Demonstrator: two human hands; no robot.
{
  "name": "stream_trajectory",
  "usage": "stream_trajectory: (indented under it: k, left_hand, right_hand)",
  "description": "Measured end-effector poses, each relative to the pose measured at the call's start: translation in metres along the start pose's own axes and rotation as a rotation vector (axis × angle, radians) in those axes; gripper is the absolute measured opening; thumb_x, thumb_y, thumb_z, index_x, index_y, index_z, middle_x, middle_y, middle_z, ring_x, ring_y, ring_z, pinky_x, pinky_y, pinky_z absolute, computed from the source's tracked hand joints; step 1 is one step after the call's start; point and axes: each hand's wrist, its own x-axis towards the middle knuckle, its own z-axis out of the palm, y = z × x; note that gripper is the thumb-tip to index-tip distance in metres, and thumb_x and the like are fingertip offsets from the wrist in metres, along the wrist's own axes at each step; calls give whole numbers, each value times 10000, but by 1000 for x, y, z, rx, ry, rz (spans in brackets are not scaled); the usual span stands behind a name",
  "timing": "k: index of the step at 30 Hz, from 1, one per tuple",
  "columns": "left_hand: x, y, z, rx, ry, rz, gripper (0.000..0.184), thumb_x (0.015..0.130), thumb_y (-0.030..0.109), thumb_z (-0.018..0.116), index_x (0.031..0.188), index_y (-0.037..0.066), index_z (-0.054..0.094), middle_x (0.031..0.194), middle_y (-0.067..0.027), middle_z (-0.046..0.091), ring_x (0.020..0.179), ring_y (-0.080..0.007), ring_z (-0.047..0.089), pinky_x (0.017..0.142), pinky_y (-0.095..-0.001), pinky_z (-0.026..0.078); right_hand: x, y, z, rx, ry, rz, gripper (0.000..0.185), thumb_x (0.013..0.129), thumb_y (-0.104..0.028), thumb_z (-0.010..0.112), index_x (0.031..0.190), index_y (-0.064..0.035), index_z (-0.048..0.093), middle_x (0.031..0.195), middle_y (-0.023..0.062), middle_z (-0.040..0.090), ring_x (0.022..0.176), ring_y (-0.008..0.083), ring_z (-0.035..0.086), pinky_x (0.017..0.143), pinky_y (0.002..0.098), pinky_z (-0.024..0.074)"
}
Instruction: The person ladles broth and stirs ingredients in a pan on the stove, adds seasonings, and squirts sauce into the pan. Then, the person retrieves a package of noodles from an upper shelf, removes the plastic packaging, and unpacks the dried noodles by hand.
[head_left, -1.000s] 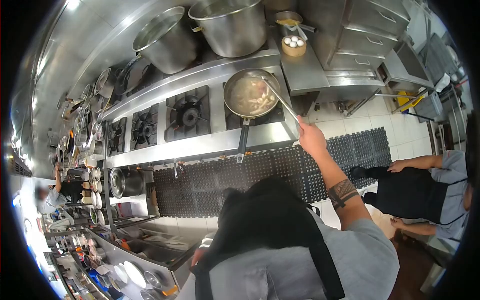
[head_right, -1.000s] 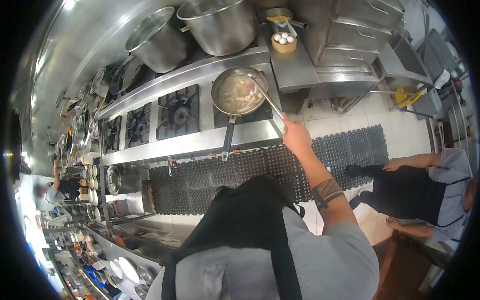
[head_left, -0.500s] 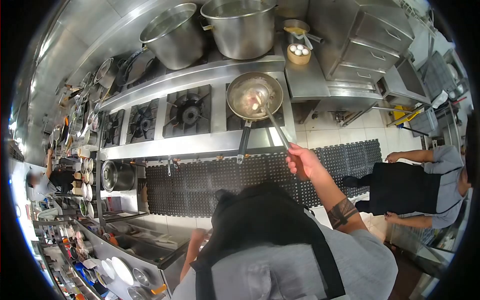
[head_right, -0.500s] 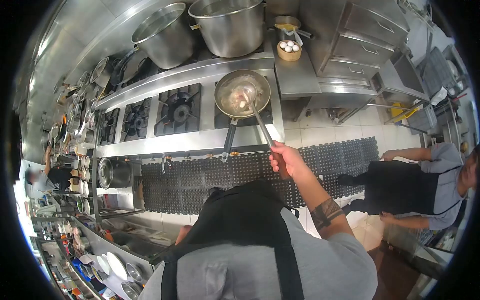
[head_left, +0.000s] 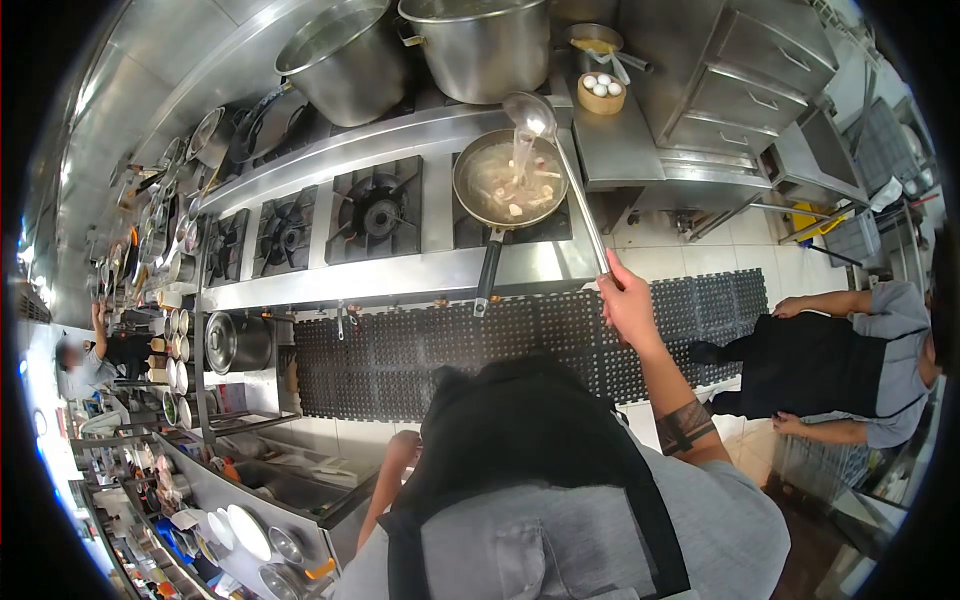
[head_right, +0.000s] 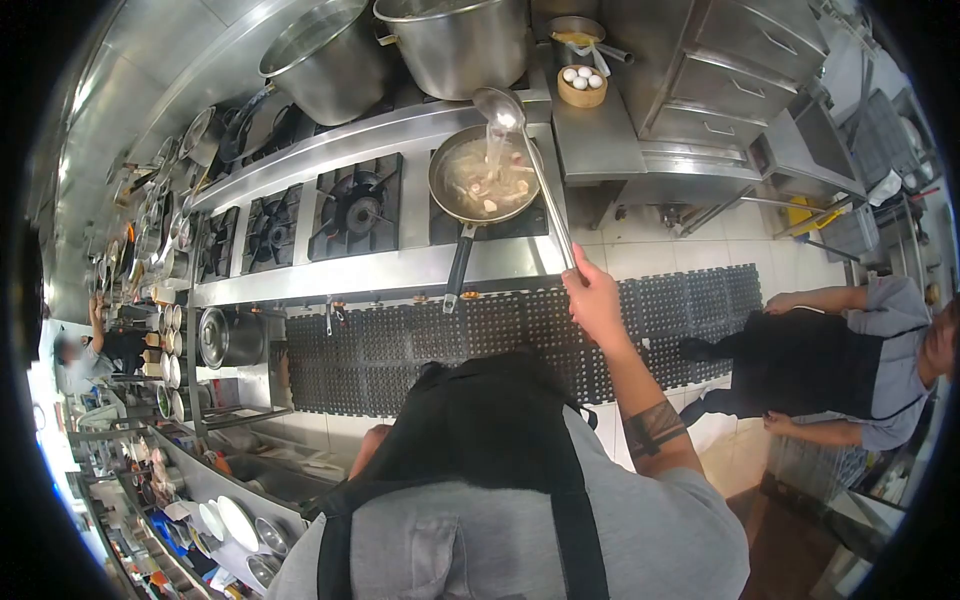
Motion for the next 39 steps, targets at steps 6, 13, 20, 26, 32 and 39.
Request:
stream_trajectory:
  k: [6, 13, 20, 26, 32, 39]
  left_hand:
    - [11, 58, -39, -444, -42, -447, 280, 932, 120, 533, 1127, 16, 706, 888, -130, 739, 737, -206, 725, 619, -341, 552]
    - [-17, 26, -40, -308, -46, -473, 281, 931, 180, 572, 1120, 22, 707, 897, -116, 750, 709, -206, 720, 568, -326, 537]
    - [-53, -45, -5, 73, -104, -110, 202, 856, 153, 641, 996, 47, 741, 943, -140, 729, 832, -313, 727, 757, -431, 594]
    - [-50, -12, -2, 37, -147, -309, 324, 868, 256, 633, 1111, 73, 746, 1118, -203, 722, 1049, -386, 682, 912, -463, 542]
    - [-51, -44, 5, -169, 89, -460, 293, 858, 227, 603, 1035, 35, 735, 1046, -239, 718, 1023, -420, 684, 902, -500, 540]
    - [-22, -24, -197, -567, 330, 2, 389, 978, 381, 608, 1167, 52, 692, 1149, -196, 696, 1071, -377, 663, 921, -450, 523]
  right_hand:
    - [21, 80, 22, -333, 211, -280, 285, 916, -222, 716, 1109, -19, 668, 679, 63, 626, 589, 163, 584, 597, 354, 498]
    - [51, 188, 48, -495, 216, -164, 351, 858, -332, 751, 859, 1, 639, 735, 188, 673, 681, 395, 650, 652, 450, 507]
    - [29, 164, 58, -430, 179, -213, 346, 870, -326, 761, 877, 2, 651, 767, 199, 674, 707, 374, 661, 673, 450, 501]
    - [67, 229, 58, -331, 143, -138, 333, 848, -269, 762, 856, 38, 633, 744, 163, 667, 699, 354, 641, 698, 469, 498]
    - [45, 141, 95, 89, 73, -6, 197, 904, -178, 697, 918, -8, 598, 534, 38, 489, 363, 150, 447, 361, 307, 366]
    - [-48, -57, 274, 305, -314, -332, 202, 993, -112, 601, 827, -87, 487, 541, 9, 445, 408, 121, 457, 387, 294, 410]
